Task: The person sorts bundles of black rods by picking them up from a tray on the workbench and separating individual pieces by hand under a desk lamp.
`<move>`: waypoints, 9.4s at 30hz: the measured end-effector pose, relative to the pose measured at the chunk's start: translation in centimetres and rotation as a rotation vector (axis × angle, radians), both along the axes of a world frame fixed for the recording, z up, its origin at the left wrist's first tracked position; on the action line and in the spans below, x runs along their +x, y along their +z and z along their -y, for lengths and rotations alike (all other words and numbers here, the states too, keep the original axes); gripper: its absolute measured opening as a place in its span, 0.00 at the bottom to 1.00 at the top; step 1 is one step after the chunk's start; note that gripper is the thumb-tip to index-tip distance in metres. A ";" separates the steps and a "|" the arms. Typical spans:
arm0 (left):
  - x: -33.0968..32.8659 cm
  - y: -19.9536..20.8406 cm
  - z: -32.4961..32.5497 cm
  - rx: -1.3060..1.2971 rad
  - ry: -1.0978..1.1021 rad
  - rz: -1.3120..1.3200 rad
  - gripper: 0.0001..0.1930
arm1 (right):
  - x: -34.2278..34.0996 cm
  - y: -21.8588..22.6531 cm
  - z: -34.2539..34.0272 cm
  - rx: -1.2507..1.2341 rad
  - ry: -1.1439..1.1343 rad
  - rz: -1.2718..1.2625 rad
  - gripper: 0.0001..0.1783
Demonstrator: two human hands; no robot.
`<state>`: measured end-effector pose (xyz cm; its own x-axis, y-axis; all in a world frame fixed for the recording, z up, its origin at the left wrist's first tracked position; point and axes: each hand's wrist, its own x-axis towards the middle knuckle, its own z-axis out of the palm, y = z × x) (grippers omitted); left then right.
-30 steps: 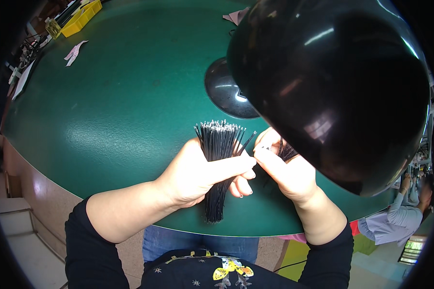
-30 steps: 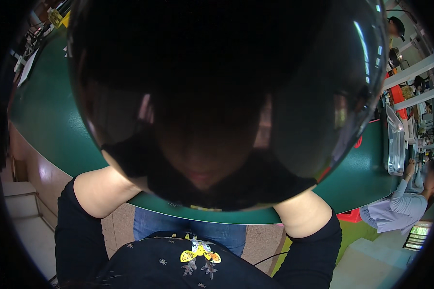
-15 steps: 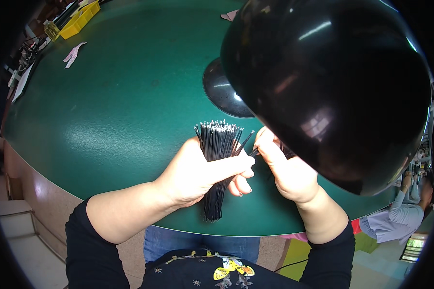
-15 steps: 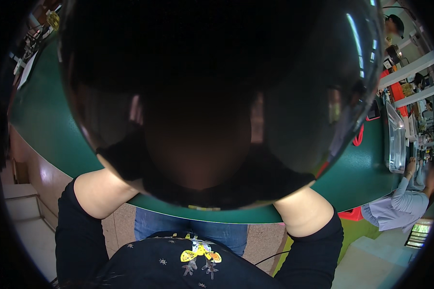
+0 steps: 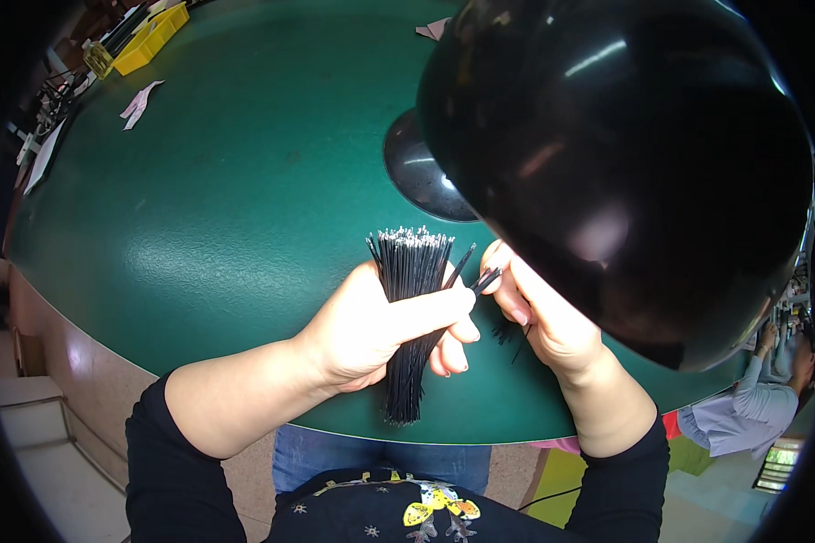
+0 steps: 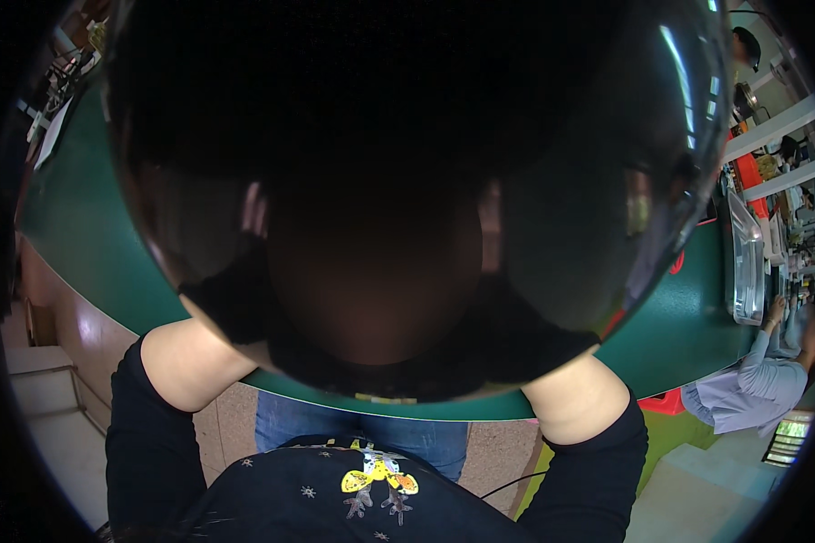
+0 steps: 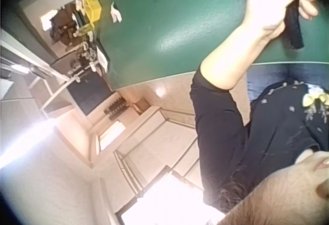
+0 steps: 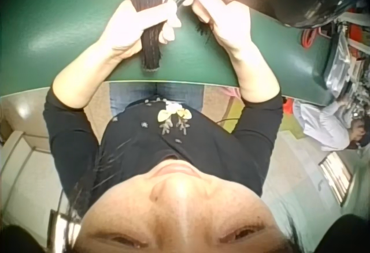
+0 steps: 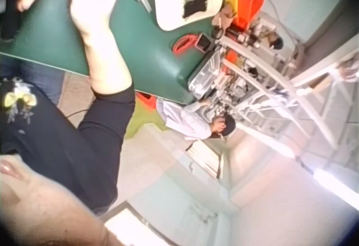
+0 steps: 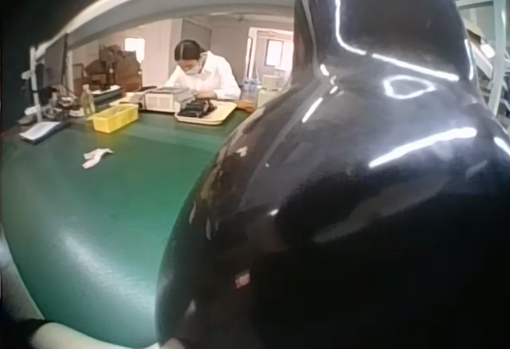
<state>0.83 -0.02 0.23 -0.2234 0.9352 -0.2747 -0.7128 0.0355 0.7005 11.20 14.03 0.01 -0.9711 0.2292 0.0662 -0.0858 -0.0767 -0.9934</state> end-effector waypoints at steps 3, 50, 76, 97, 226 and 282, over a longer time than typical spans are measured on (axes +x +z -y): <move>0.0 0.0 0.0 -0.001 -0.014 0.042 0.06 | 0.3 -0.6 -0.6 -0.022 0.055 0.103 0.13; 0.1 -0.2 0.0 0.036 -0.073 0.033 0.09 | 0.0 0.6 0.9 -0.147 -0.011 0.181 0.05; 0.1 -0.4 -0.3 0.085 -0.016 -0.118 0.06 | 1.1 -1.0 -0.5 0.024 0.094 0.303 0.11; 0.2 -0.1 -0.1 0.044 -0.083 0.031 0.06 | 0.3 0.7 0.6 -0.076 -0.029 0.150 0.06; 1.4 -0.2 -0.5 -0.030 0.091 -0.216 0.05 | 0.5 0.9 0.1 -0.088 -0.205 -0.143 0.11; 1.1 -0.6 -0.3 -0.130 0.185 -0.194 0.06 | -1.6 -2.4 -0.6 -0.451 -0.074 0.087 0.13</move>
